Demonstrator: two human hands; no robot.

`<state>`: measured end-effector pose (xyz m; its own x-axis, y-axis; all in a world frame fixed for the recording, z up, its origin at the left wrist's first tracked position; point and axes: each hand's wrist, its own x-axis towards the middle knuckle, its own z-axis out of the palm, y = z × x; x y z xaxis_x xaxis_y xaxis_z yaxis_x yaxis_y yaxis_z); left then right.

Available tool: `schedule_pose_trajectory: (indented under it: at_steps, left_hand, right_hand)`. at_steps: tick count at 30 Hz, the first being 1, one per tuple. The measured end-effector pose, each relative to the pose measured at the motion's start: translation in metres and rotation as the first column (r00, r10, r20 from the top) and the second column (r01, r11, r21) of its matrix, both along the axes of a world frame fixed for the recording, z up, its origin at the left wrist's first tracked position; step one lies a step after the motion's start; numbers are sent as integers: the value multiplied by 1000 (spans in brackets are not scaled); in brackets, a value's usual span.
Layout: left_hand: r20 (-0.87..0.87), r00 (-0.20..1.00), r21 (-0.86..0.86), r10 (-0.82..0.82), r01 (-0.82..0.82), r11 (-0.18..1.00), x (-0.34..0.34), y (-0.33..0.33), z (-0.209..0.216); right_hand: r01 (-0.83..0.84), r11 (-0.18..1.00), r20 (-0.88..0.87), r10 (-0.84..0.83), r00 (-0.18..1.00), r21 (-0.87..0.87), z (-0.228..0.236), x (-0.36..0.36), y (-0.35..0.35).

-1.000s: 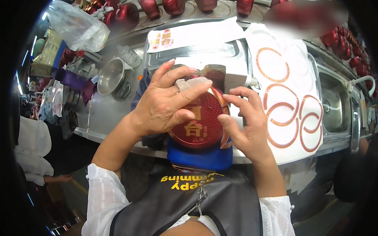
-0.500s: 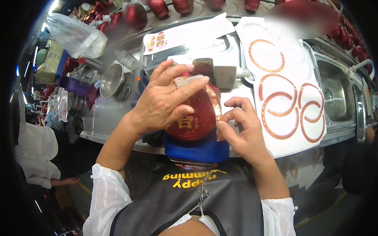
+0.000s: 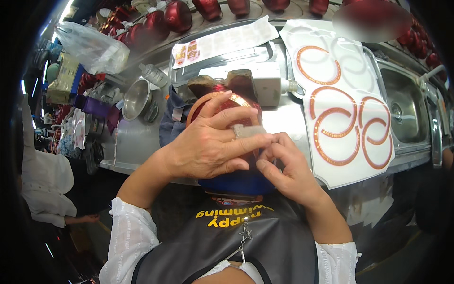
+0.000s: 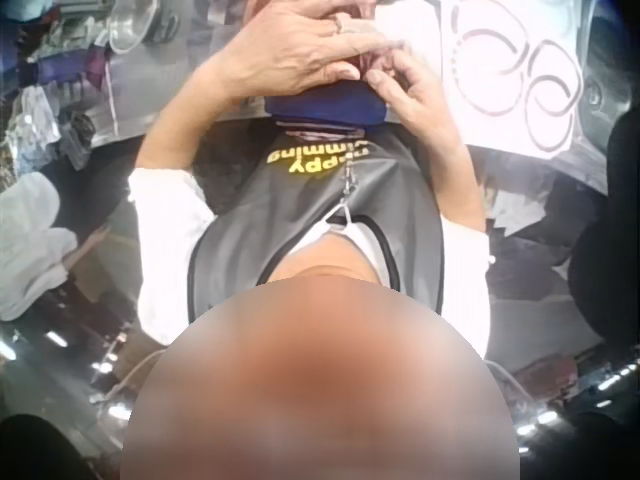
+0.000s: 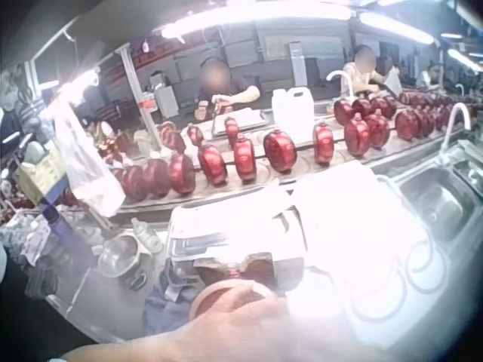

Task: The person applies a gold decorative ring to the rim of a red container, then wipes the surface with a green sponge and a blue cloth. The person repeats this process on a second container.

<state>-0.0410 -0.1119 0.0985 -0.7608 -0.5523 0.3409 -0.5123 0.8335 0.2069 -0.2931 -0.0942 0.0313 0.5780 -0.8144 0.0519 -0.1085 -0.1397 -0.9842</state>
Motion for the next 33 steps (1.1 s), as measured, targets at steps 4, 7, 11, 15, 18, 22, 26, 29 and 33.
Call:
schedule_pose_trajectory:
  at_steps: [4, 7, 11, 15, 18, 22, 26, 29, 33]
  left_hand:
    - [-161, 952, -32, 262, -270, 962, 18, -4, 1]
    - [-107, 936, -115, 337, -348, 930, 21, -6, -7]
    - [-45, 934, -128, 355, -358, 925, 16, -6, -15]
    - [-76, 913, -103, 402, -408, 907, 11, 9, -14]
    - [-248, 897, -91, 365, -396, 914, -8, 50, -23]
    - [-195, 797, -212, 572, -603, 769, -45, 78, -57]
    - [-255, 710, -252, 656, -704, 663, -71, 66, -75]
    - [-238, 715, -290, 657, -698, 655, -70, 63, -68]
    - [-231, 747, -301, 623, -664, 684, -65, 70, -55]
  right_hand:
    - [135, 962, -102, -163, 981, -236, 0, 0, -5]
    - [197, 849, -113, -286, 952, -490, -5, 8, -11]
    - [103, 681, -154, -305, 940, -725, -11, 16, -20]
    - [99, 635, -97, -267, 959, -766, -15, 15, -26]
    - [121, 654, -63, -251, 966, -746, -19, 12, -30]
    - [123, 658, -38, -225, 974, -743, -23, 10, -33]
    - [97, 651, -73, -228, 971, -753, -21, 10, -33]
    - [112, 629, -41, -225, 974, -769, -17, 10, -37]
    - [111, 602, -30, -219, 975, -791, -14, 10, -41]
